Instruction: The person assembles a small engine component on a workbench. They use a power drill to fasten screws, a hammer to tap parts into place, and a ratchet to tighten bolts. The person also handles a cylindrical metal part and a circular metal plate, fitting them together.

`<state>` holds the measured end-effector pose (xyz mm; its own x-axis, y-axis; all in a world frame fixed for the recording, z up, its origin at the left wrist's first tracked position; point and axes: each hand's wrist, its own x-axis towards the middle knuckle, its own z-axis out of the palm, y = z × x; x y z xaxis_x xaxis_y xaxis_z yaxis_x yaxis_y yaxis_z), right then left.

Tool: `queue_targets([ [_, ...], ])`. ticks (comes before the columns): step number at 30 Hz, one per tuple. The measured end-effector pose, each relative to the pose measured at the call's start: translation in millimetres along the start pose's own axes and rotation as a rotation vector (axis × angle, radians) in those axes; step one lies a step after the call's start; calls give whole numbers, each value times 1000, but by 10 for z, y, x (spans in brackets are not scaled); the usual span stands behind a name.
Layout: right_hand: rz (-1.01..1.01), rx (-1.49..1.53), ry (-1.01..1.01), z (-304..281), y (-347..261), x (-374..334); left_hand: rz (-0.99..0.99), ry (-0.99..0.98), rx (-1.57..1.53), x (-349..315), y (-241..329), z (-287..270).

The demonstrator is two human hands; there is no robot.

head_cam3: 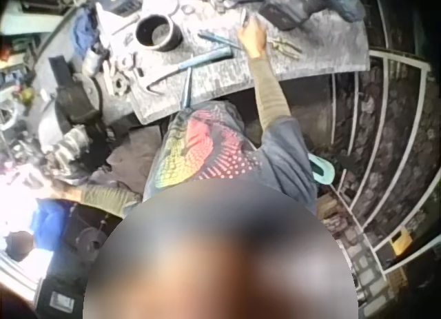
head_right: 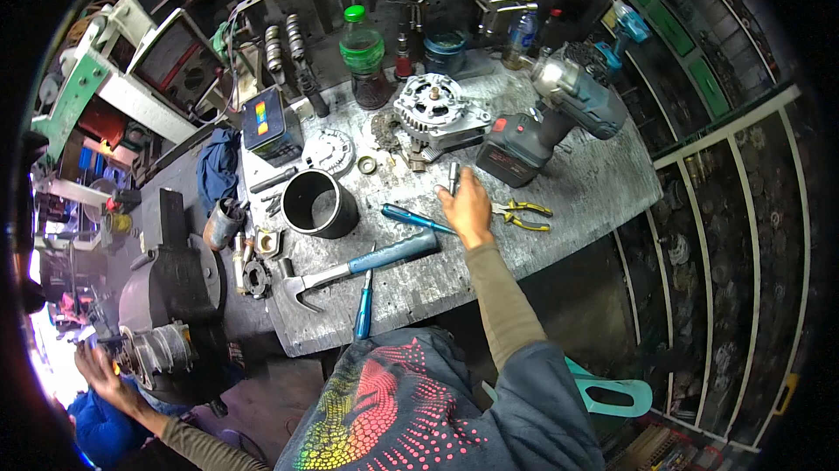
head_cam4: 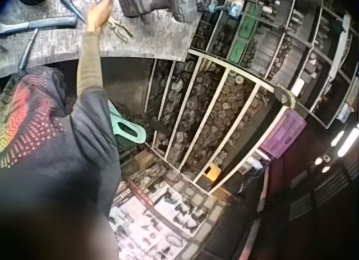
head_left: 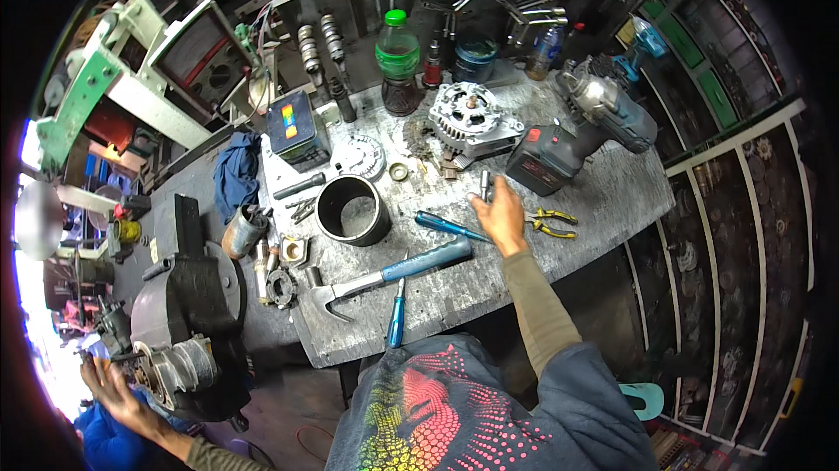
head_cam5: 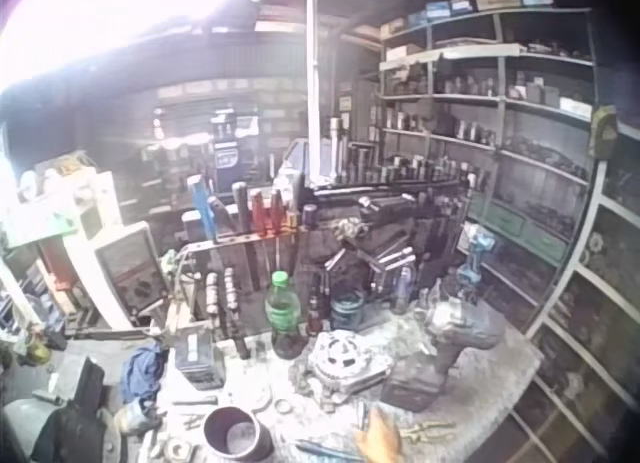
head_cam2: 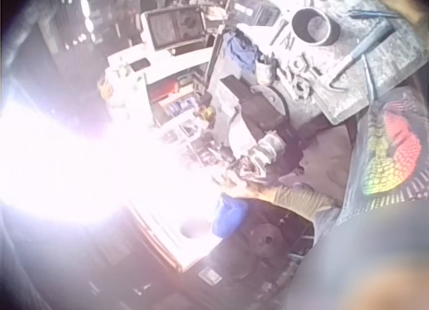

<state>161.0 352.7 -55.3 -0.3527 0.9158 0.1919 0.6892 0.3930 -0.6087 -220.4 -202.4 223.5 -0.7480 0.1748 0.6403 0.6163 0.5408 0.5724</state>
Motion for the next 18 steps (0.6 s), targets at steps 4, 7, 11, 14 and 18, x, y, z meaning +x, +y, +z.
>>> queue_targets([
  [4,115,8,-91,-110,-144,110,243,360,9,-359,1051,284],
  [7,467,752,-328,-236,-245,-70,175,110,28,-957,1720,1163],
  [11,429,1025,-295,-183,-451,-288,-270,-838,-591,-1837,2272,2547],
  [14,482,1260,-203,-278,-401,-362,-37,-1132,-459,-2278,2405,3230],
  [18,429,1420,-283,-659,-53,-426,215,-1020,-389,-2516,2444,4027],
])
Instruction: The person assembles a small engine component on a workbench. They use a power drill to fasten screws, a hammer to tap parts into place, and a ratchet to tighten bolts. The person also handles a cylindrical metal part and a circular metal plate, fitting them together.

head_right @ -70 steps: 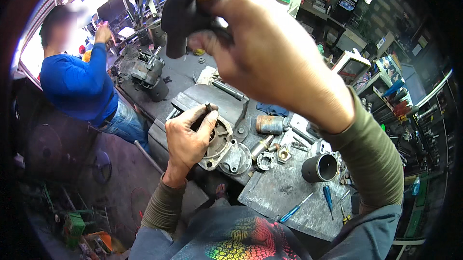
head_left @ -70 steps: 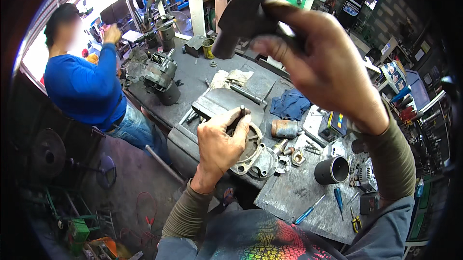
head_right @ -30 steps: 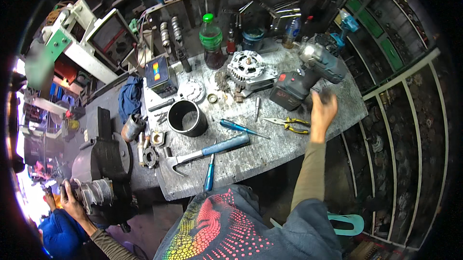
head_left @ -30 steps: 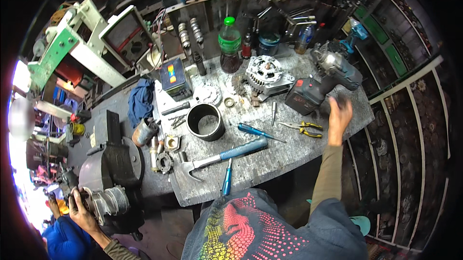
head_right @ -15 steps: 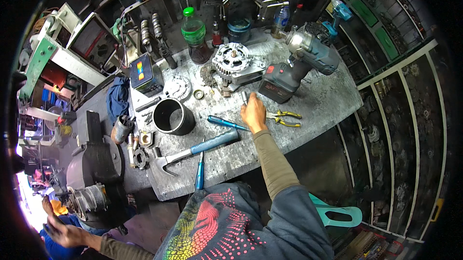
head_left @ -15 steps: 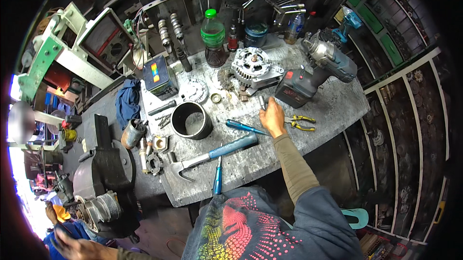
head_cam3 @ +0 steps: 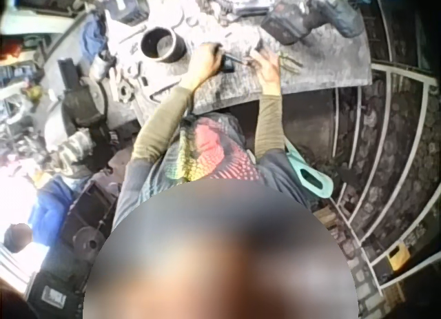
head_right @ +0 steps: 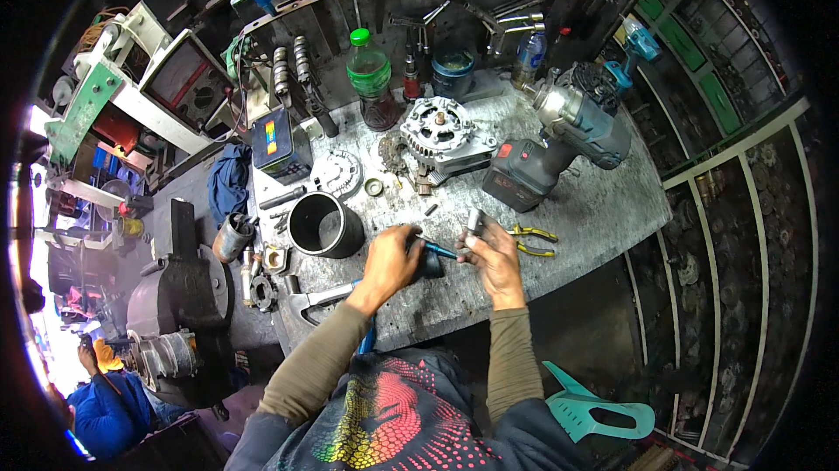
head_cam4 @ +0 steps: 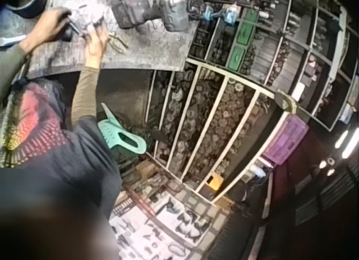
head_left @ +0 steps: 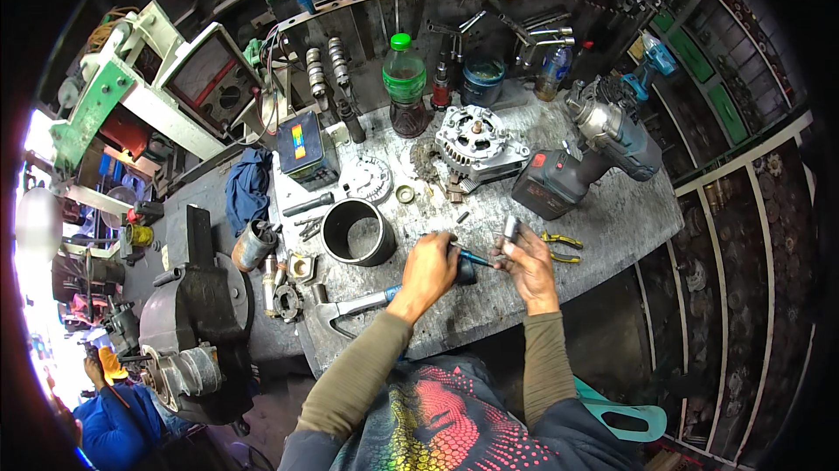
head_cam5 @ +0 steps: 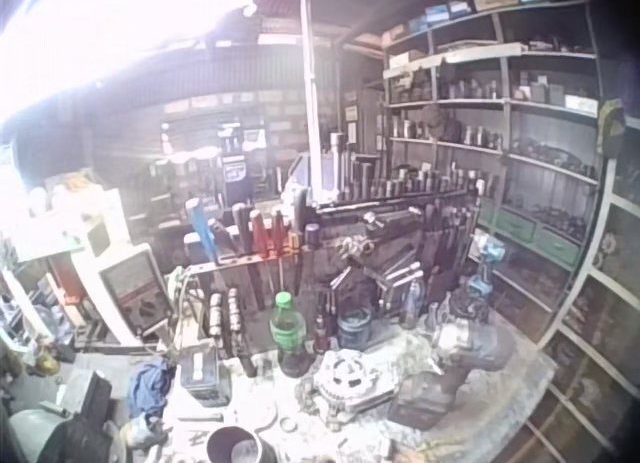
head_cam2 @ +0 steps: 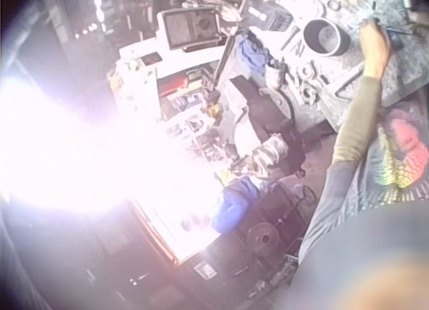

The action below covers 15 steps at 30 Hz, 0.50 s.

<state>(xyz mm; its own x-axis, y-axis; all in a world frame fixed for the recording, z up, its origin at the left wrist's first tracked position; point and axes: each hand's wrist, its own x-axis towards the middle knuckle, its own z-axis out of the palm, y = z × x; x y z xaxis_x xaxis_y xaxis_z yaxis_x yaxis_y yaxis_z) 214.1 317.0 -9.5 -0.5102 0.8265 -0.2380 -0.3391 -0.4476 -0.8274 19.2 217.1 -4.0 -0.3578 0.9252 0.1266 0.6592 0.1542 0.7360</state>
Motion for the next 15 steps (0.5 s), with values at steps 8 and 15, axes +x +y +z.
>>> queue_targets([
  [8,47,-317,174,31,49,93,129,-311,399,846,-109,654],
  [15,115,-306,284,-149,199,-283,202,-162,165,1133,609,-218],
])
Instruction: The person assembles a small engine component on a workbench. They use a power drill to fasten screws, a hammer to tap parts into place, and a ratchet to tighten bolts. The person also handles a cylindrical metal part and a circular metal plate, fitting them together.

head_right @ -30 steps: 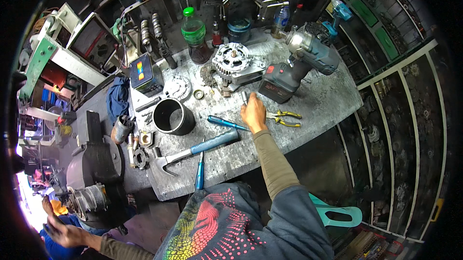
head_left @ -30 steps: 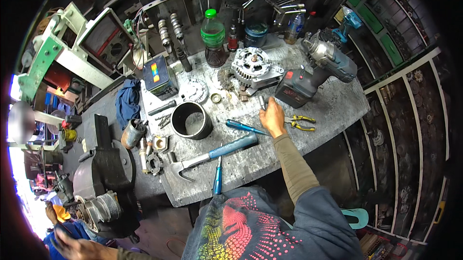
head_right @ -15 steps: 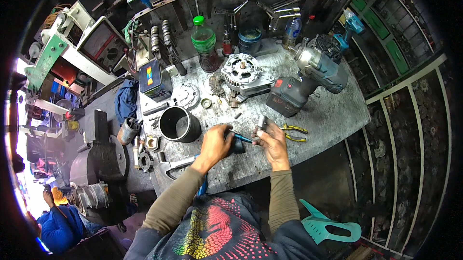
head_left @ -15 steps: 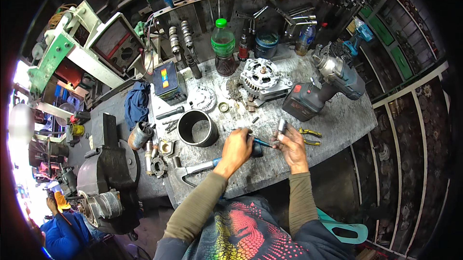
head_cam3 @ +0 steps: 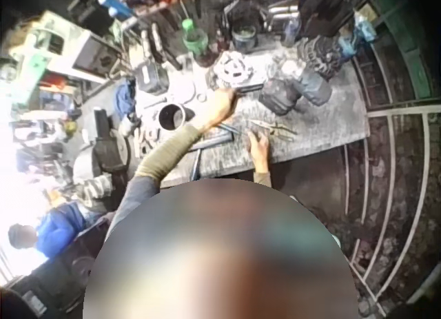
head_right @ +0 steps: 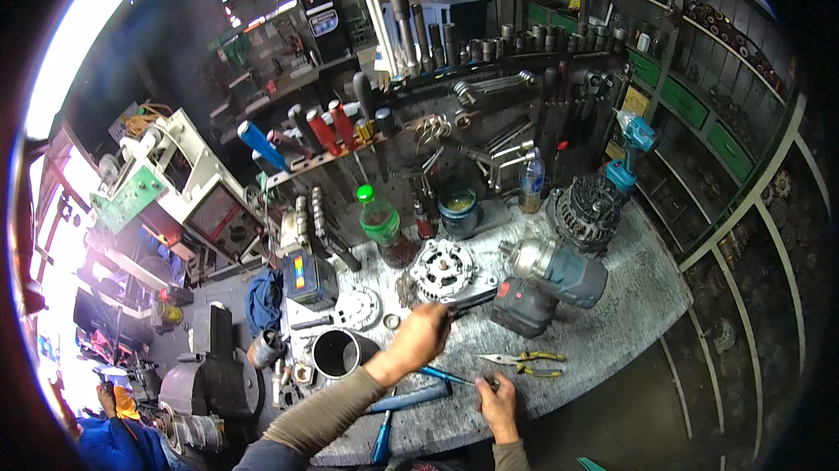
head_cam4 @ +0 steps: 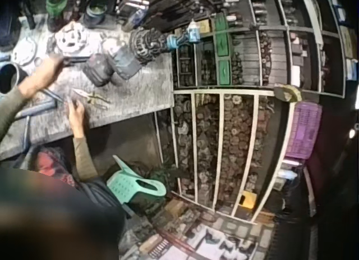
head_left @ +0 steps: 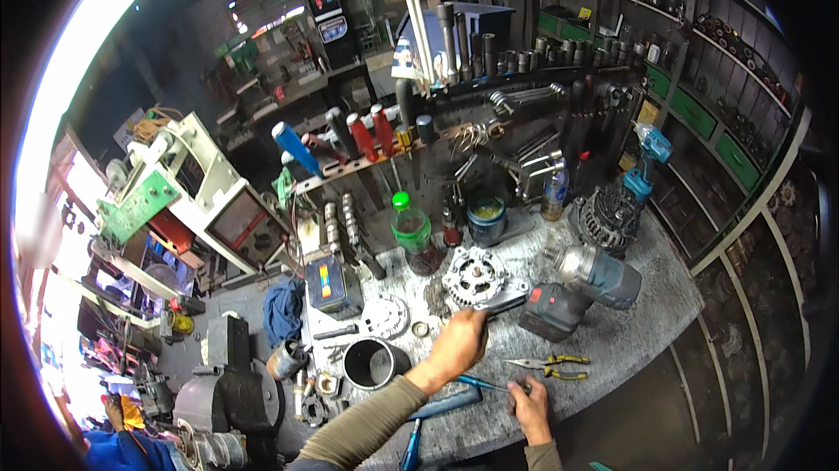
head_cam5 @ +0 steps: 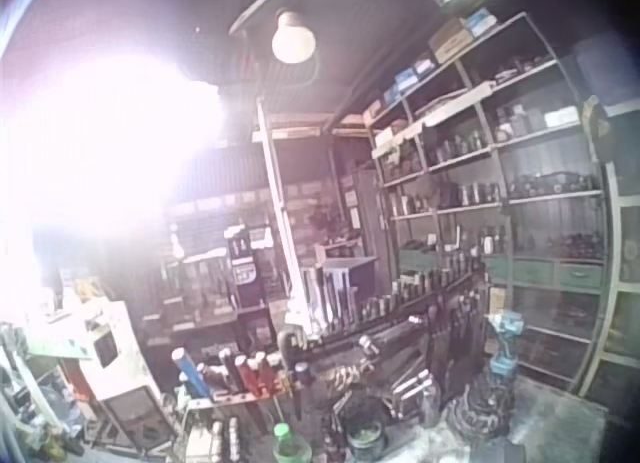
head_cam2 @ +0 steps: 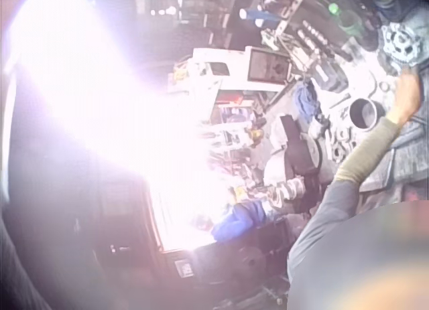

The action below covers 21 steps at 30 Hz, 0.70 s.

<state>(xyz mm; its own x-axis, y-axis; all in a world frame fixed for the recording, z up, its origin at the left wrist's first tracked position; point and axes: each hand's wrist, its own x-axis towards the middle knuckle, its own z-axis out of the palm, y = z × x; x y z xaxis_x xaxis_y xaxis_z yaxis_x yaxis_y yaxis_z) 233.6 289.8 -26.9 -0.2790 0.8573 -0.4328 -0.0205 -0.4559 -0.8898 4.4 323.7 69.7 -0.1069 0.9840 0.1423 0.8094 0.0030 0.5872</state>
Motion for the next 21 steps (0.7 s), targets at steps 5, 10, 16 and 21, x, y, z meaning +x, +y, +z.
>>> queue_targets([
  [5,1,-57,-46,-177,90,-7,409,613,100,1458,405,-1895],
  [10,-15,-28,-47,-147,31,26,-73,436,391,2664,749,-2962],
  [16,43,94,18,-298,-124,-139,-116,272,679,3257,396,-3090],
  [21,-112,126,335,-915,-452,-59,163,227,590,3386,-48,-3193],
])
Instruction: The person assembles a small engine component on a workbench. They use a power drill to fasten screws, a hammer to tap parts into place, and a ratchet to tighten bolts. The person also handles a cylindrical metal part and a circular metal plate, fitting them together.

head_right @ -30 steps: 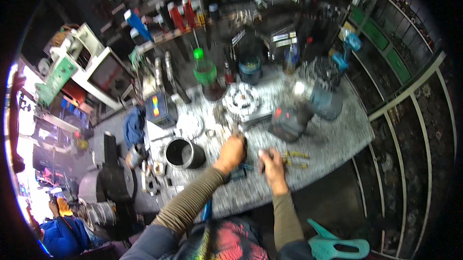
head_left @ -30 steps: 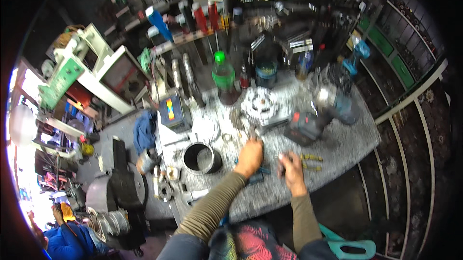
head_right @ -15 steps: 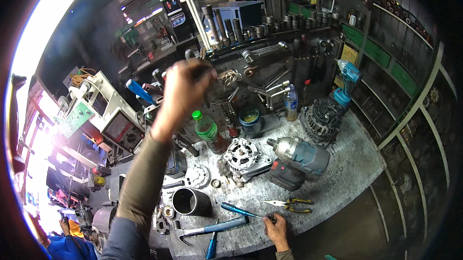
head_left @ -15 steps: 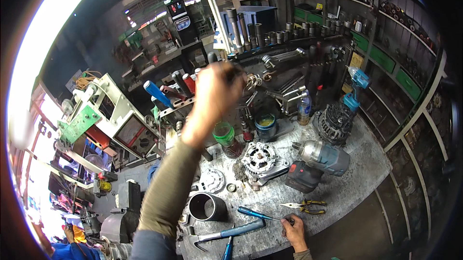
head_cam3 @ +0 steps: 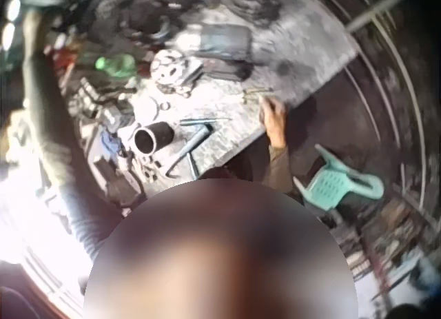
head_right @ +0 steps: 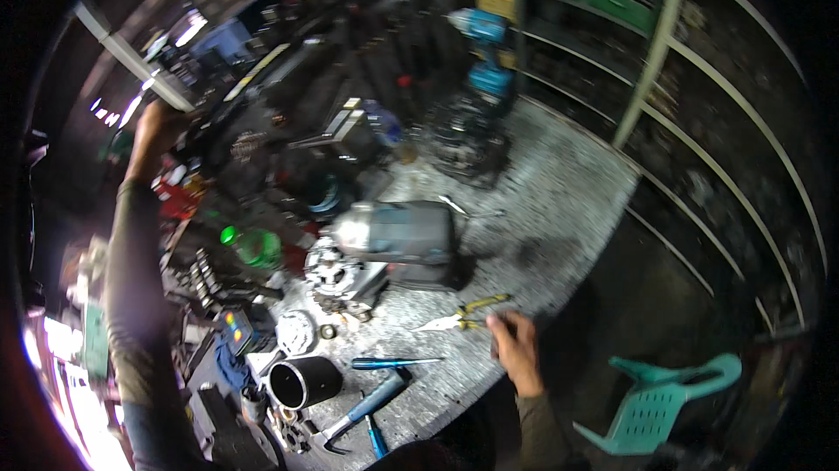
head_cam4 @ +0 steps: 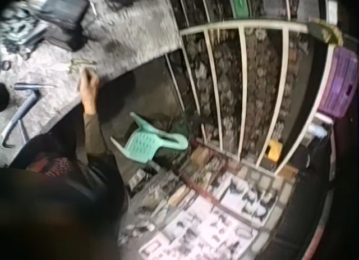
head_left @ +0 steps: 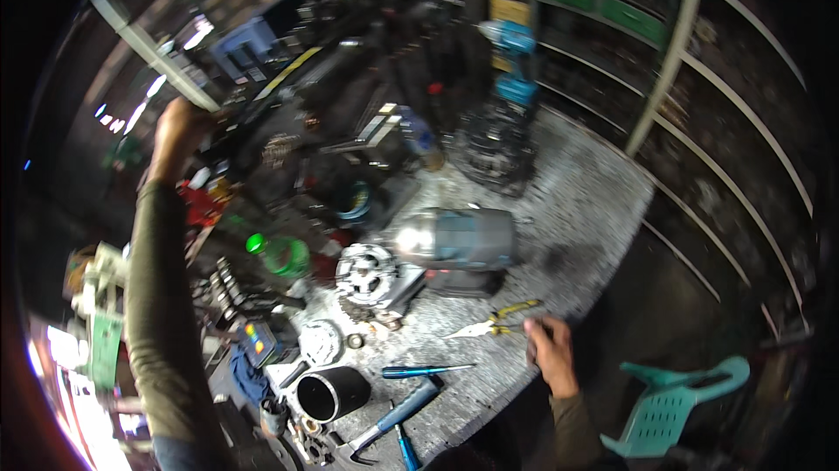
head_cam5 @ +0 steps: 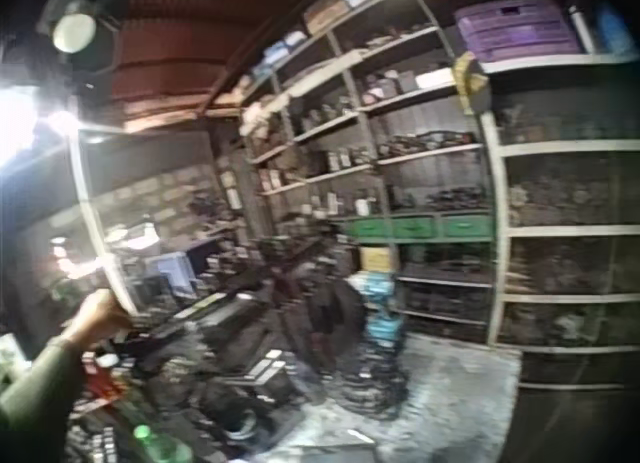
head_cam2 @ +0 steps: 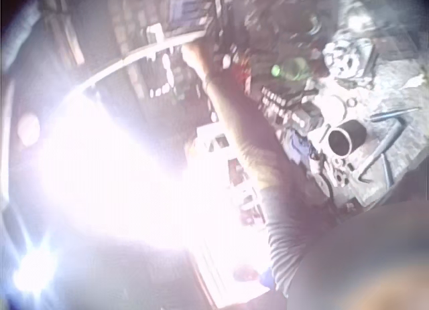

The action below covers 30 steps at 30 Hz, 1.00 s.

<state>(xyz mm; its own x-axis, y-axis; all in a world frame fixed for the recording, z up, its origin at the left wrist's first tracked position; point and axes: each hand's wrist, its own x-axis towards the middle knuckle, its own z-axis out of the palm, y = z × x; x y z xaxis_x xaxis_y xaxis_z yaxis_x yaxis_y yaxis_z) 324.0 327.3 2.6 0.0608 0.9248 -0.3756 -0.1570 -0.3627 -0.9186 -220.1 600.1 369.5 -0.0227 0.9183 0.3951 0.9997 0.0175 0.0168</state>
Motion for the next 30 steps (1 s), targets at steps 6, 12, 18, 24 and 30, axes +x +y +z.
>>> queue_targets([
  [6,-401,-448,153,-94,-256,1122,-136,-19,-29,-87,39,58],
  [12,-646,-487,90,236,-634,1479,-105,304,-78,-572,365,-241],
  [18,-456,192,-302,308,-1144,-108,-33,351,-552,-2544,1704,-115],
  [24,-648,-341,-519,936,-948,-568,-733,-689,-2140,-4099,2555,836],
  [30,-659,-121,-254,672,-1098,392,-744,-504,-1510,-4641,2354,756],
])
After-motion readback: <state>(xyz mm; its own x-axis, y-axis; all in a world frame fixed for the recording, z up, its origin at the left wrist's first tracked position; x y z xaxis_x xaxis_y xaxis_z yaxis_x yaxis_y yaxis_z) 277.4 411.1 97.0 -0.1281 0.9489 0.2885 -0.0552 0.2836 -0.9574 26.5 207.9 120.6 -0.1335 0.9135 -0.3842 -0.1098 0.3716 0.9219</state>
